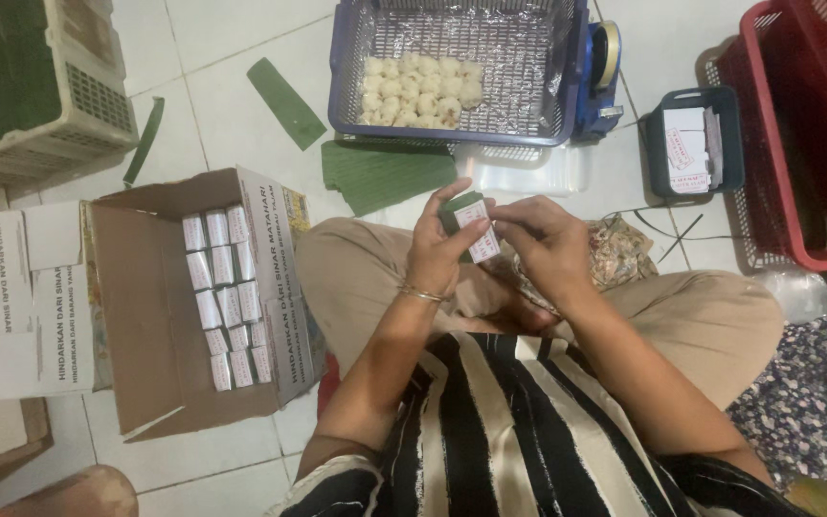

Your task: The person sits on the floor and repeatedly wraps small white food items in green leaves. They place each wrapped item into a small plastic bag, add a label, and put the finished package into a cardboard box.

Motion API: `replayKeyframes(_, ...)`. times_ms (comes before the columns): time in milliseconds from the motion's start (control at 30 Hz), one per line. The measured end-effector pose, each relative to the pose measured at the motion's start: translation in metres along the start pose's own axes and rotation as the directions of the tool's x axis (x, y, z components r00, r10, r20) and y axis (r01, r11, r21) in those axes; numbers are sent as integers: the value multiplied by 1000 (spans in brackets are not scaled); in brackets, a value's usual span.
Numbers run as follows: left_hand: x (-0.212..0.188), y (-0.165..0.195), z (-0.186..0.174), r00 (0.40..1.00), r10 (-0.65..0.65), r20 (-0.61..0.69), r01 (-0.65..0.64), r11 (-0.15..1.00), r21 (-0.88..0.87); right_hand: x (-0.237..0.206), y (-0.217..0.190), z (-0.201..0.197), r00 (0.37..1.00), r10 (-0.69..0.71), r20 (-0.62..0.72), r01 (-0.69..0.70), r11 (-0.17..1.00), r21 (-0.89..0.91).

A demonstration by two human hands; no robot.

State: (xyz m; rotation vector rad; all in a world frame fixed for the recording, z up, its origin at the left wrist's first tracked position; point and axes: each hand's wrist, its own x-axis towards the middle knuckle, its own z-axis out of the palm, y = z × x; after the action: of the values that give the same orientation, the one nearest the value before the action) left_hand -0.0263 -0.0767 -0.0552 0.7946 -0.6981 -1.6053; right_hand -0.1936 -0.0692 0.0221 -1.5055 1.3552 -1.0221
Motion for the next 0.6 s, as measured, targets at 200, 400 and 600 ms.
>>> replayKeyframes(200, -1, 1, 18, 975, 21, -222, -9, 999, 53, -14, -7, 12, 956, -292, 30, 290, 926, -240)
replayKeyframes(400, 1, 6, 20, 992, -95, 80, 115, 942, -315, -6, -1, 6, 907, -415, 71, 411, 837, -362)
replayKeyframes(600, 29, -29, 1, 975, -192, -115, 196, 980, 25, 12, 29, -13, 920, -393, -9, 336, 799, -499)
